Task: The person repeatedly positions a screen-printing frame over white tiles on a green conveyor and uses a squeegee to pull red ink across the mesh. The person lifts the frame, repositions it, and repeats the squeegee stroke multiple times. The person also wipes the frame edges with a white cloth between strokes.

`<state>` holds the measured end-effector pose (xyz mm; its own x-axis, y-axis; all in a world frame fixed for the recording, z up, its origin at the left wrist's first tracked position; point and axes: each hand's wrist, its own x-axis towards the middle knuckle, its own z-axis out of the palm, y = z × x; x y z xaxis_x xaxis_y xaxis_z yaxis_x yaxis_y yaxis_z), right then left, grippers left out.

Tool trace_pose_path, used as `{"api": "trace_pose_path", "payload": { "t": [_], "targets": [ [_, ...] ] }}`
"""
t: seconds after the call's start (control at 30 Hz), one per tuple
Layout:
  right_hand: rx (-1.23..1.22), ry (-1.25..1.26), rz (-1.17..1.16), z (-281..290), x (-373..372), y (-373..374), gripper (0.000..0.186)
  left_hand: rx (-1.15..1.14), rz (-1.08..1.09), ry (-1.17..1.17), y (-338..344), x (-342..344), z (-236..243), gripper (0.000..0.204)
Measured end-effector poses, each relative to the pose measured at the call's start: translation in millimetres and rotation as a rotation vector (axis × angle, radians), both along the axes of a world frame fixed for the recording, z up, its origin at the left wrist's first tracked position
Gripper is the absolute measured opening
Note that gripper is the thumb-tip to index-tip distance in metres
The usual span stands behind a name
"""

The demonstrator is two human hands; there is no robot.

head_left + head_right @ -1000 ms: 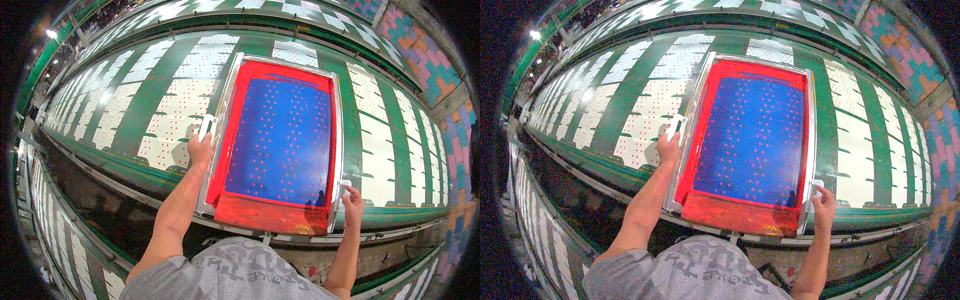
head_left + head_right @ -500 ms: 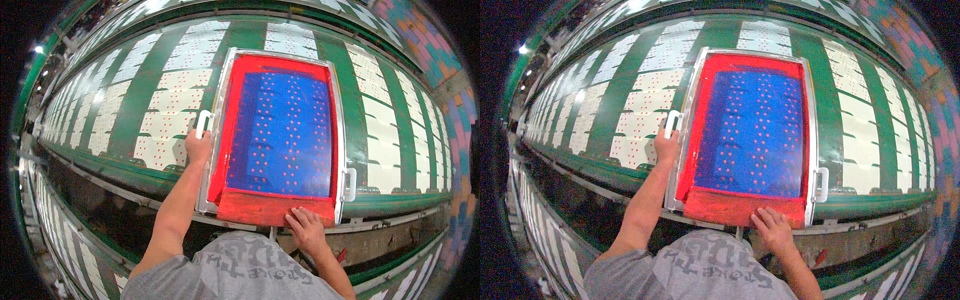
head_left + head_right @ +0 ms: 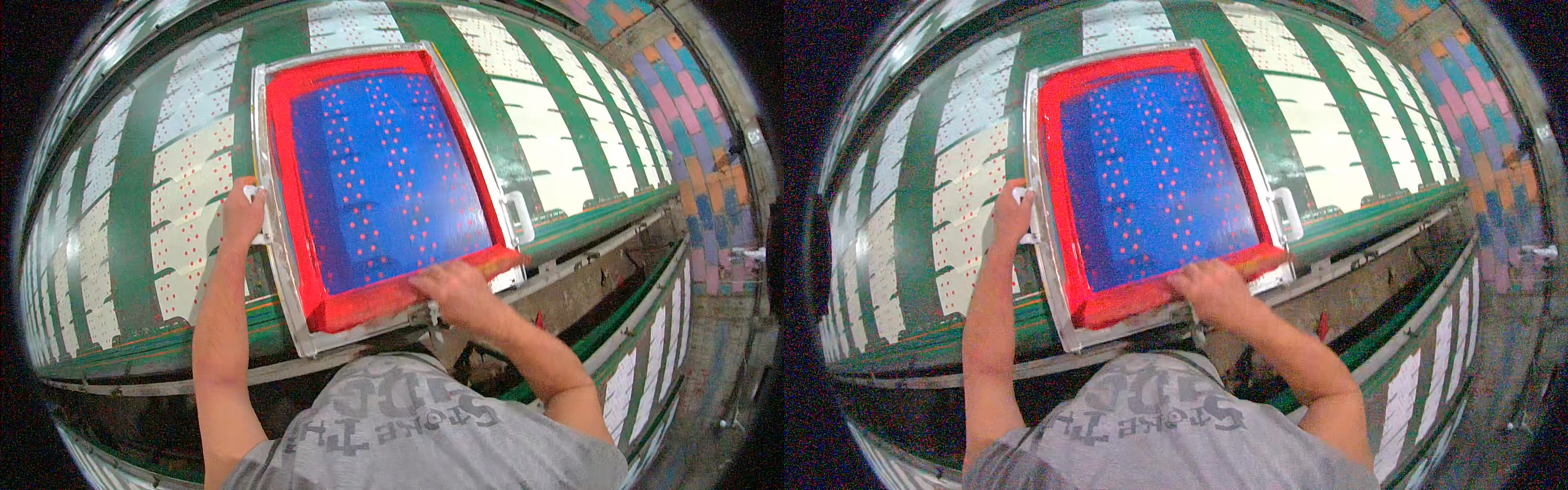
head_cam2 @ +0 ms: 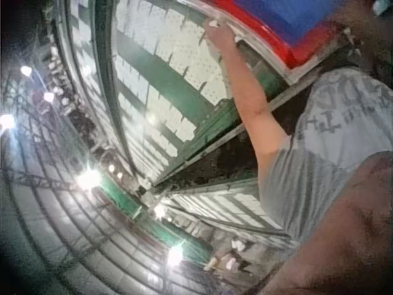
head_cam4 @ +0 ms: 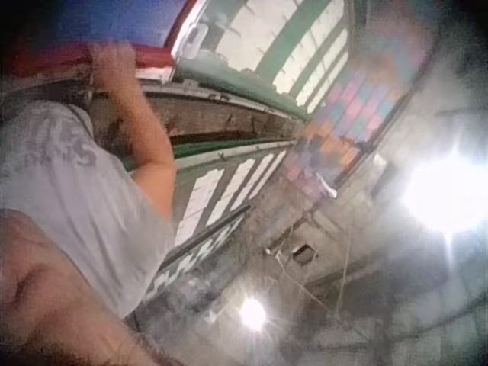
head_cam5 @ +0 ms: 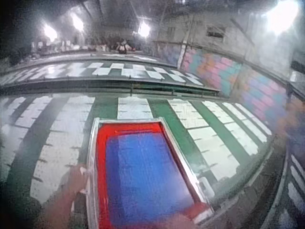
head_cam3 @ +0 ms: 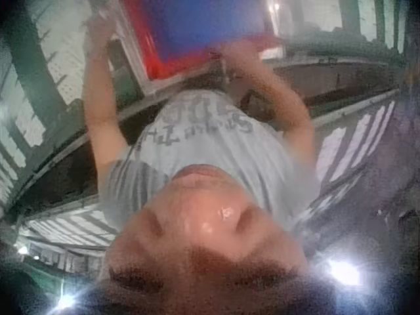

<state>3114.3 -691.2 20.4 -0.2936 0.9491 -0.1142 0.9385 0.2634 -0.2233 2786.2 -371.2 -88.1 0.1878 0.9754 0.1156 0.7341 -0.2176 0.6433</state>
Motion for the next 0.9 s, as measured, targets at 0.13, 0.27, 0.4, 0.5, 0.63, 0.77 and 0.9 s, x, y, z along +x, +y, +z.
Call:
{"api": "trace_pose_path", "payload": {
  "t": [0.13,0.27,0.4,0.5,0.63,0.77,0.9],
  "targets": [
    [-0.102,0.022,-0.051,9.1,6.6,-3.2,0.051,0.079,-0.022,-0.008,-1.8,0.7,-2.1,0.041],
    [-0.11,-0.006,-0.062,5.9,-9.0,-24.9,0.052,0.09,-0.044,-0.066,-0.5,1.9,-2.0,0.043],
    [0.059,0.04,-0.095,-5.5,-16.9,-36.9,0.044,0.084,-0.023,-0.039,-1.2,1.9,-1.6,0.045],
    [0.185,0.026,-0.063,-15.4,-14.3,-34.1,0.041,0.024,-0.012,-0.106,-1.0,2.6,-1.0,0.043],
    [0.245,0.033,-0.072,-23.8,-4.6,-9.0,0.047,0.047,-0.023,-0.085,-1.1,3.0,0.2,0.04],
    [0.303,0.058,-0.02,-27.7,11.4,43.5,0.045,0.015,-0.011,-0.062,-1.9,1.4,2.4,0.039],
    [0.325,0.049,0.027,-35.3,31.4,112.5,0.044,0.039,-0.025,-0.062,-4.6,1.9,5.7,0.038]
  ]
}}
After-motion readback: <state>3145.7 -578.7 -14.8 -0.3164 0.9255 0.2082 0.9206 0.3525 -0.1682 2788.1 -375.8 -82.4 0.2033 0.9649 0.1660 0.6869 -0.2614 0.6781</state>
